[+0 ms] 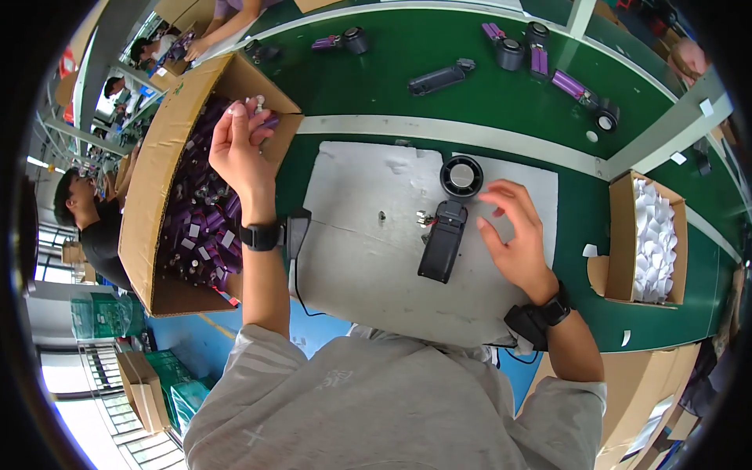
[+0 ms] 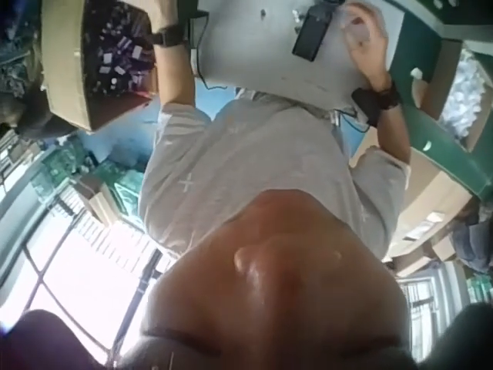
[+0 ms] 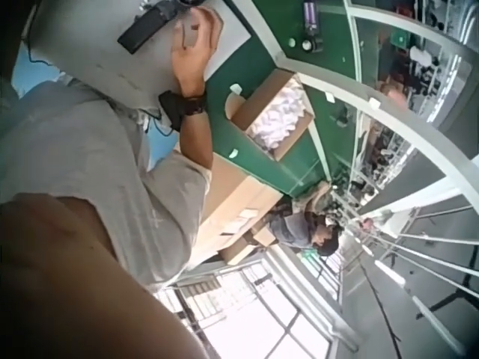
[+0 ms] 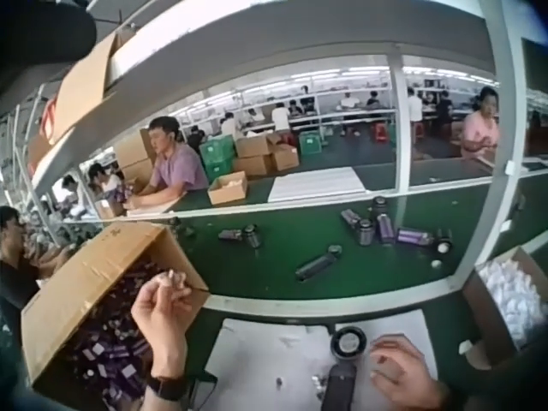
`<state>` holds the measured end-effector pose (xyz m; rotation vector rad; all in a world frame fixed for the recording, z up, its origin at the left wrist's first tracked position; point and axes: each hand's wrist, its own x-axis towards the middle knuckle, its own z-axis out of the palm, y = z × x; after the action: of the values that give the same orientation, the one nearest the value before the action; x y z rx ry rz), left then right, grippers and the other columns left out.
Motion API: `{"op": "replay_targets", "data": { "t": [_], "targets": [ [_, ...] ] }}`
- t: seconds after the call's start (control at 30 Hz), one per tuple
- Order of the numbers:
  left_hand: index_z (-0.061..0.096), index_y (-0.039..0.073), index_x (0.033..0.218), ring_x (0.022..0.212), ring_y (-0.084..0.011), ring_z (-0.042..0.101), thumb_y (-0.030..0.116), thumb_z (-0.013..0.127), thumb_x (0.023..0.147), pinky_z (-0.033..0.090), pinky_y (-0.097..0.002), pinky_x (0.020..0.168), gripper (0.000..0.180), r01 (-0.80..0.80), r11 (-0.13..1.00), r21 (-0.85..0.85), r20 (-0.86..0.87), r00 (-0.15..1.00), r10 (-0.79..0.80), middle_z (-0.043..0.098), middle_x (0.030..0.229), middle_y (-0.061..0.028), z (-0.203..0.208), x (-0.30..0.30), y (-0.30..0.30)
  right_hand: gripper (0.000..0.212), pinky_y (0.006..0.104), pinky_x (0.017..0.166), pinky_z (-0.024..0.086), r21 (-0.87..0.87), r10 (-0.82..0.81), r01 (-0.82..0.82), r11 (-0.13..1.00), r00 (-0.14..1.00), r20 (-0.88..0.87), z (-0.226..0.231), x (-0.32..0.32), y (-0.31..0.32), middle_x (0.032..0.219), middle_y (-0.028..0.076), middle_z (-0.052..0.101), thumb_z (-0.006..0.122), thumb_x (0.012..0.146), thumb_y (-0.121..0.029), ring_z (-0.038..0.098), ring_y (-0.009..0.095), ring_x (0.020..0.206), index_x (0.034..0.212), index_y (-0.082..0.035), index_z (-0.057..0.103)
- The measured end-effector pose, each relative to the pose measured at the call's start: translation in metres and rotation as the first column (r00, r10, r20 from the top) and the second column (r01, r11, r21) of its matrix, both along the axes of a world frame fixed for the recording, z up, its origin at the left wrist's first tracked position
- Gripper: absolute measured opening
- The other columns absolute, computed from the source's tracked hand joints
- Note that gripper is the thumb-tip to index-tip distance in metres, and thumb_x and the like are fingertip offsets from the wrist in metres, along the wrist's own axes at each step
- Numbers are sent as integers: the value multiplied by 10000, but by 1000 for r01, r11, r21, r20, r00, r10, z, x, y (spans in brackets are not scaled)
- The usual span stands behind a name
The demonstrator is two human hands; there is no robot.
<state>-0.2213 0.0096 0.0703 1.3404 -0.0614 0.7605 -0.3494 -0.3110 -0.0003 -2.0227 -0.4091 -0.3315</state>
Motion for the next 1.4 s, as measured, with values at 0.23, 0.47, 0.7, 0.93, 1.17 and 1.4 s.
{"op": "replay_targets", "data": {
  "t": [0.23, 0.47, 0.7, 0.93, 1.17, 1.4],
  "targets": [
    [615, 6, 1011, 659, -130, 649, 75, 628, 908, 461, -238, 538, 125, 886, 463, 38, -383, 441, -812, 706, 842, -86, 8, -85, -112, 404, 296, 713, 504, -153, -202, 378, 913, 746, 635, 19, 0, 14, 1051, 143, 619, 783, 704, -46, 618, 214, 817, 1046, -24, 569],
    [600, 35, 1006, 732, -132, 609, 67, 764, 767, 486, -260, 653, 291, 727, 315, 610, -478, 655, -585, 656, 872, -60, -36, -67, -98, 315, 319, 609, 489, -84, -287, 281, 956, 955, -76, -3, -11, -4, 775, 62, 617, 808, 694, -54, 590, 198, 627, 874, -29, 552],
    [554, 30, 923, 712, -199, 603, 78, 816, 677, 498, -314, 674, 363, 881, 201, 428, -676, 459, -577, 614, 778, -71, -55, -63, -114, 299, 318, 642, 483, -44, -118, 116, 992, 992, -43, -7, 5, 2, 779, 72, 614, 784, 659, 16, 589, 221, 742, 809, -29, 530],
    [578, 36, 868, 680, -194, 587, 103, 828, 675, 492, -315, 658, 323, 917, 133, 377, -657, 366, -659, 614, 748, -64, -66, -47, -121, 320, 336, 675, 494, -134, -47, 76, 988, 977, 206, -8, 6, 8, 826, 79, 650, 775, 584, 55, 574, 265, 850, 756, -35, 521],
    [647, 40, 882, 687, -198, 612, 149, 828, 689, 488, -314, 648, 286, 905, 143, 401, -562, 366, -741, 657, 797, -71, -75, -44, -114, 304, 335, 657, 495, -221, -15, 47, 974, 989, 148, -11, 6, 16, 840, 73, 675, 755, 569, 72, 563, 260, 818, 729, -40, 522],
    [668, 39, 927, 743, -183, 626, 20, 750, 730, 505, -305, 673, 214, 927, 144, 346, -537, 321, -780, 655, 861, -65, -81, -43, -107, 280, 332, 632, 494, -272, -17, 31, 962, 998, 54, -11, 3, 12, 777, 67, 671, 759, 555, 40, 561, 239, 792, 721, -44, 550]
  ]
}}
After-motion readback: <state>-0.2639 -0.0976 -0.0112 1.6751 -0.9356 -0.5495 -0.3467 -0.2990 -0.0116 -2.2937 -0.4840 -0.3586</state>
